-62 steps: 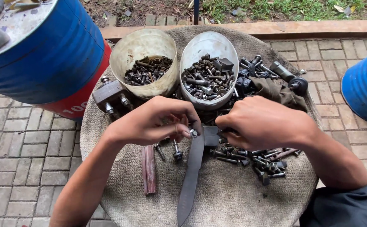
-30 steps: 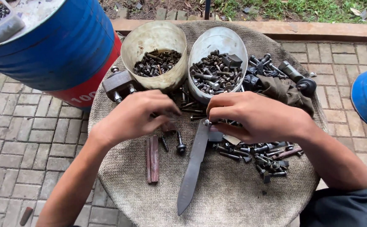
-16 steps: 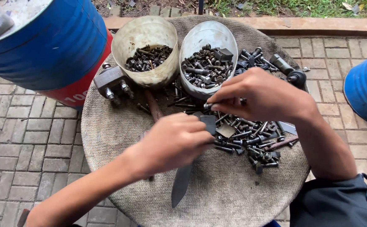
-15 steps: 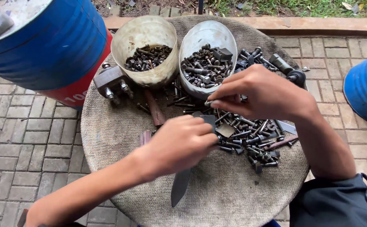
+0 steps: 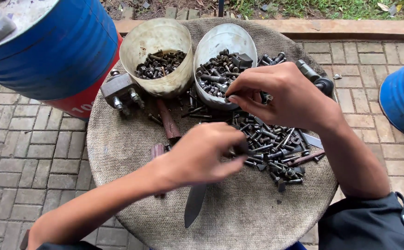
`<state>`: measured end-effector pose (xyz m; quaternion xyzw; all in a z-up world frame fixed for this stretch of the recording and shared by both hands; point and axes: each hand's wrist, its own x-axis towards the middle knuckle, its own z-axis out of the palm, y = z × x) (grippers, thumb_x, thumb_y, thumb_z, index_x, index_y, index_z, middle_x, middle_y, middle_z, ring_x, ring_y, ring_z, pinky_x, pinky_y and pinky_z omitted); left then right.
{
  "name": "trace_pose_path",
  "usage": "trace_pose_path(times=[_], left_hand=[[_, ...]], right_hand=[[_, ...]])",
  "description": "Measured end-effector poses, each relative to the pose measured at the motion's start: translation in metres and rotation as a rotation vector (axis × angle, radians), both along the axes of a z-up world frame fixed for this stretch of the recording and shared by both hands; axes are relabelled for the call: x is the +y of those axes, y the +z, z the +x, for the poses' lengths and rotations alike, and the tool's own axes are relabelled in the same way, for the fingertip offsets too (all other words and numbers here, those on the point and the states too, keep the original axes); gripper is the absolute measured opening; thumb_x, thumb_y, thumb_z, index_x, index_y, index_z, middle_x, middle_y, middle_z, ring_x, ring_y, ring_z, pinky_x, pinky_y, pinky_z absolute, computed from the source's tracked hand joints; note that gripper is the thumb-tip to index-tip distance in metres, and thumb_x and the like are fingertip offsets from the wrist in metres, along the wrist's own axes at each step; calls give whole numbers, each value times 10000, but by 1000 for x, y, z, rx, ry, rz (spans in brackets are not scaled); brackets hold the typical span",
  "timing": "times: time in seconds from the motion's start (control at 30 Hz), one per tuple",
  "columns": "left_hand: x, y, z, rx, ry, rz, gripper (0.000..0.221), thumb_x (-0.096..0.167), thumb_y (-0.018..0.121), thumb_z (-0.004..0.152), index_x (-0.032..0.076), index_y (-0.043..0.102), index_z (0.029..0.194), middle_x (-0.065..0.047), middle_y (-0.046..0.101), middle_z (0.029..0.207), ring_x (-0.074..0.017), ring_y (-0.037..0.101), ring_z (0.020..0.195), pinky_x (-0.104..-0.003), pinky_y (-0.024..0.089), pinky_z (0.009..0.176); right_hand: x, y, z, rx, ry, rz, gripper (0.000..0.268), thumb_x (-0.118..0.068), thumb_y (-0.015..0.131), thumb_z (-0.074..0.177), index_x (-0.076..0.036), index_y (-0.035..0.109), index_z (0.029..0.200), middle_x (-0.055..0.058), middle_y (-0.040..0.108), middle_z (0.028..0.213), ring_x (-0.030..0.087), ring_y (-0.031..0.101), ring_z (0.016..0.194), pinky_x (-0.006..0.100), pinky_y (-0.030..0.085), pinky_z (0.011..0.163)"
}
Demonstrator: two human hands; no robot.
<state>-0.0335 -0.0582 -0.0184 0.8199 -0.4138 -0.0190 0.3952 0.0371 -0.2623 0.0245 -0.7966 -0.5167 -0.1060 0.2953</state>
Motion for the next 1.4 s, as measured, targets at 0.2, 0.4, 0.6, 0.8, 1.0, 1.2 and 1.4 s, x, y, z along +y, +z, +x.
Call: trace_pose_path(times=[0.2, 0.4, 0.6, 0.8, 1.0, 1.2, 1.4], left_hand=[[49, -11, 22, 907, 246, -53, 157, 166, 767, 892, 22, 718, 852, -84, 709, 641, -104, 654, 537, -242, 583, 469], [55, -11, 28, 925, 342, 57, 255, 194, 757, 932, 62, 612, 769, -113, 706, 579, -132, 587, 421, -245, 456, 370], [64, -6, 28, 944, 342, 81, 142, 152, 690, 837, 28, 661, 774, -159, 697, 573, -173, 639, 451, -276, 568, 415], [65, -10, 30, 1007, 298, -22, 135, 140, 684, 830, 10, 685, 863, -175, 728, 662, -206, 691, 502, -319, 632, 518], [69, -38, 35, 1079, 254, -83, 125, 104, 675, 830, -17, 687, 858, -163, 716, 673, -189, 691, 532, -305, 625, 552], [77, -51, 41, 1189, 158, -68, 153, 104, 720, 817, -45, 714, 851, -170, 718, 683, -189, 698, 564, -307, 631, 571], [71, -37, 40, 1217, 221, -129, 164, 83, 735, 810, -74, 712, 853, -220, 732, 702, -243, 731, 587, -368, 660, 584]], right_hand=[[2, -4, 2, 112, -24, -147, 127, -134, 682, 998, -51, 605, 941, 59, 646, 786, 214, 589, 611, 363, 456, 584], [14, -18, -5, 199, 85, -194, 125, -185, 686, 977, -71, 647, 944, 32, 669, 748, 172, 616, 560, 326, 515, 482], [38, -42, -12, 181, 135, -99, 64, -106, 689, 927, -103, 632, 955, 39, 630, 740, 257, 700, 640, 337, 575, 565], [42, -47, -11, 183, 176, -138, 86, -66, 670, 915, -83, 598, 957, 70, 579, 762, 334, 677, 679, 399, 581, 580], [41, -44, -1, 226, 274, -128, 77, -33, 629, 934, -75, 626, 997, 95, 608, 833, 369, 687, 750, 435, 589, 615], [46, -65, -8, 134, 286, -11, 83, -62, 645, 918, -36, 640, 997, 108, 592, 851, 338, 651, 751, 403, 587, 630], [42, -69, -9, 26, 195, -28, 79, -75, 636, 915, -23, 623, 973, 113, 553, 830, 322, 626, 723, 394, 564, 590]])
